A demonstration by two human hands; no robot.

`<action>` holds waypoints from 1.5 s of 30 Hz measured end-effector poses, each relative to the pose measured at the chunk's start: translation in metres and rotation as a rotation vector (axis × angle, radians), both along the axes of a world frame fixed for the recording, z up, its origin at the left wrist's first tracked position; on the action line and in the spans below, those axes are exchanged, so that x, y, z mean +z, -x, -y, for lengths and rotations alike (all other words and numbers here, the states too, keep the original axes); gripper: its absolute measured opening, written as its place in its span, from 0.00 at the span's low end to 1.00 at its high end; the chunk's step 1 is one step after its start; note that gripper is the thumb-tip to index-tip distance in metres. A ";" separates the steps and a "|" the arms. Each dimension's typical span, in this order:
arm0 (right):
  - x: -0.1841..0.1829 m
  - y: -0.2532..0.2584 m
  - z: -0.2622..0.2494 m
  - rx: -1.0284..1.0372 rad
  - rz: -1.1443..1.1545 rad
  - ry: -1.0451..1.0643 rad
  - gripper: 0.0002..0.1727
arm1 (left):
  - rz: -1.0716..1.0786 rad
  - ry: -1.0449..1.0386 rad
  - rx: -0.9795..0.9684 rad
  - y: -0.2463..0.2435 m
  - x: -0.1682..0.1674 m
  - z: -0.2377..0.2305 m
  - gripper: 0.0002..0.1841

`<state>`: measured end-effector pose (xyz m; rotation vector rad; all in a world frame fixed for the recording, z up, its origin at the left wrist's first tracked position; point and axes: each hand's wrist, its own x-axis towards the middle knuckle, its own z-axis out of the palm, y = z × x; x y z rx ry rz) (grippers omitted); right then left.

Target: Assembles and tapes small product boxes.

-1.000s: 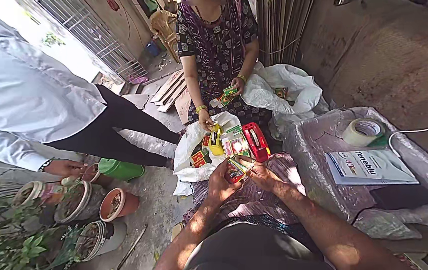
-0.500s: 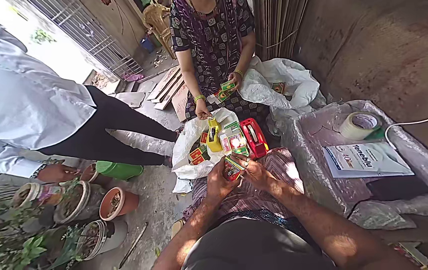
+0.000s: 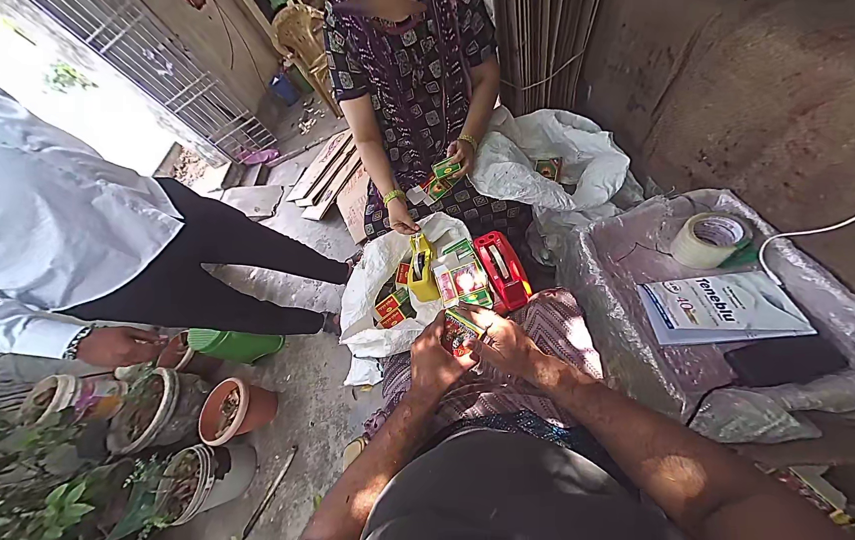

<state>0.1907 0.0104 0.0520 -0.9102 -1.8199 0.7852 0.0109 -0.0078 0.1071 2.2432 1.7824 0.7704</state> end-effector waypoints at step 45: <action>-0.029 -0.070 -0.110 -0.475 -0.461 0.729 0.22 | 0.936 0.076 -0.177 0.049 -0.020 -0.003 0.11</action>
